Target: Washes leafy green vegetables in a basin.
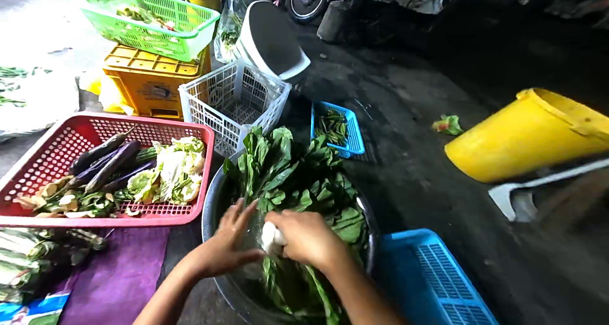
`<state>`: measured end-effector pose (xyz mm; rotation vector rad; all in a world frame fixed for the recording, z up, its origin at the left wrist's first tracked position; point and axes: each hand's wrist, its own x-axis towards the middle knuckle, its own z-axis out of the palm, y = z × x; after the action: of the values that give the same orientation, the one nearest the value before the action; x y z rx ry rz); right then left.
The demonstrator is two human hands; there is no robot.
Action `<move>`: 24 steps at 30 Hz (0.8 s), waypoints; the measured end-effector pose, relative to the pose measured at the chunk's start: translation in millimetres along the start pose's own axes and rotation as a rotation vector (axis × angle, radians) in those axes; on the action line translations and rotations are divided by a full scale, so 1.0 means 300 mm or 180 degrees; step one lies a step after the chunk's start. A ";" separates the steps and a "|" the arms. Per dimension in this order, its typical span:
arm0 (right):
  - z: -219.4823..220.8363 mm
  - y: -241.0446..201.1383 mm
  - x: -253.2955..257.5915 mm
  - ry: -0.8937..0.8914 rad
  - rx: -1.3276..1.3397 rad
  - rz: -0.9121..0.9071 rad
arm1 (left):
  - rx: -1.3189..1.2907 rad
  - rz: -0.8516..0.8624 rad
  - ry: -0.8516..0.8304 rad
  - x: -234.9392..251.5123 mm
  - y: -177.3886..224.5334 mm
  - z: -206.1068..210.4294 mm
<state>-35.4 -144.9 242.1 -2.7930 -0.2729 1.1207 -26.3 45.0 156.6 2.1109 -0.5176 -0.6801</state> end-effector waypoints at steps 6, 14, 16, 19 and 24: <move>0.307 -0.081 0.560 -0.0212 0.0683 0.0323 | 0.0864 -0.1083 0.1743 0.079 -0.302 0.173; 0.721 -0.019 0.673 0.1229 0.0577 -0.0267 | 0.1005 -0.0680 0.2619 0.105 -0.390 0.301; 0.684 0.011 0.693 0.1135 0.0356 -0.0364 | 0.1016 -0.0658 0.2698 0.110 -0.388 0.301; 0.656 0.031 0.727 0.0929 0.0083 -0.0323 | 0.1128 -0.0663 0.2752 0.112 -0.389 0.304; 0.657 -0.073 0.714 0.1181 0.0671 -0.0086 | 0.1186 -0.0805 0.2628 0.115 -0.375 0.303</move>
<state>-22.7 -69.8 -39.6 -2.7244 -0.1438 0.5677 -43.3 34.7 9.2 2.5816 0.0980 0.2132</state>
